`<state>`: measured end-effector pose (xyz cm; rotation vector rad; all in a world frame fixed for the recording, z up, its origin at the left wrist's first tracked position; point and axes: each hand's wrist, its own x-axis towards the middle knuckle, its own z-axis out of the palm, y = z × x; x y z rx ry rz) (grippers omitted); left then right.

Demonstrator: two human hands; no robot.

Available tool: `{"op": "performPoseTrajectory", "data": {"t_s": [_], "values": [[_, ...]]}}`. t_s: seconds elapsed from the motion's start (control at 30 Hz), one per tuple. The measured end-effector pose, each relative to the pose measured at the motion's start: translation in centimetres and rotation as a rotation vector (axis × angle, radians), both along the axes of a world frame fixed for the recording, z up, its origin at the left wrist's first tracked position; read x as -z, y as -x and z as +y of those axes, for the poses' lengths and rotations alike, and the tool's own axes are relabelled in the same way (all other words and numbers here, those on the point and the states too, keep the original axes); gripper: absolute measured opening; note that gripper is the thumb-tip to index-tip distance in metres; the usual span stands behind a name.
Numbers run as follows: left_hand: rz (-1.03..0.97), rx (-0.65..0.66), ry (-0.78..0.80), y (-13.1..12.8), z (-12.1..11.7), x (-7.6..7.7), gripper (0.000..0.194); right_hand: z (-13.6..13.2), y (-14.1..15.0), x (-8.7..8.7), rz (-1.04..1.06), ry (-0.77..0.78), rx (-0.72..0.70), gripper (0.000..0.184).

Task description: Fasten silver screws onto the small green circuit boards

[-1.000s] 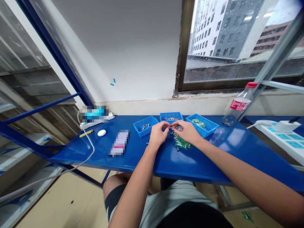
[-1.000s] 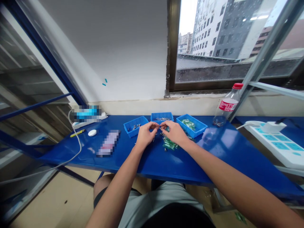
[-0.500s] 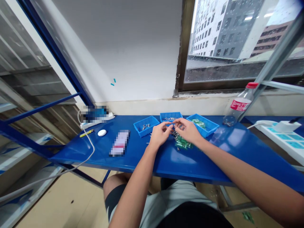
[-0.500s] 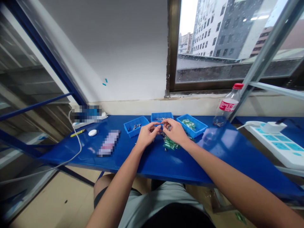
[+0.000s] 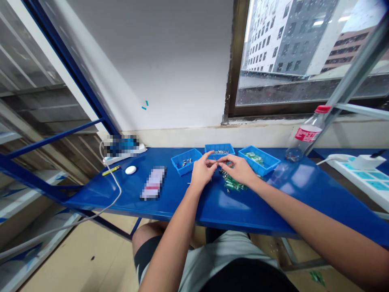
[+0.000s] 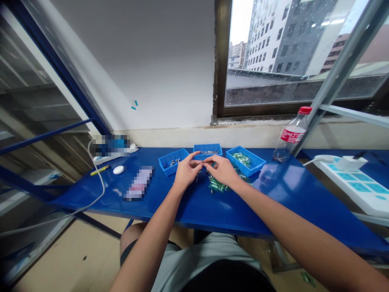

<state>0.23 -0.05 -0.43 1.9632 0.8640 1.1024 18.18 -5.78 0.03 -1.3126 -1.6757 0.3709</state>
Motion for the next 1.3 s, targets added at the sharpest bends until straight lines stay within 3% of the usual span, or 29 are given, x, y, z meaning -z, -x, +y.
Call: {"op": "performPoseTrajectory", "data": {"t_s": [0.33, 0.47, 0.6, 0.77, 0.87, 1.07, 1.3], "values": [[0.310, 0.050, -0.279, 0.5, -0.2, 0.0, 0.059, 0.3, -0.9, 0.2, -0.081, 0.037, -0.038, 0.014], [0.262, 0.093, -0.289, 0.3, -0.6, -0.3, 0.063, 0.2, -0.7, -0.1, -0.096, -0.005, 0.017, 0.006], [0.030, 0.076, -0.195, 0.0, -0.9, -0.8, 0.055, 0.4, -0.8, -0.2, 0.131, 0.069, 0.007, 0.011], [-0.210, 0.056, -0.019, 0.0, -0.4, -0.8, 0.051, 0.7, -0.9, 0.2, 0.388, 0.257, -0.202, 0.027], [-0.243, 0.091, 0.031, 0.0, -0.1, -0.7, 0.050, 0.8, -0.7, 0.7, 0.391, 0.316, -0.273, 0.034], [-0.230, 0.108, 0.088, -0.2, -0.3, -0.7, 0.053, 0.9, -0.8, 1.2, 0.336, 0.270, -0.190, 0.035], [-0.274, 0.146, 0.164, -0.1, -0.1, -0.7, 0.056, 0.5, -0.6, 0.6, 0.254, 0.221, -0.154, 0.033]]}}
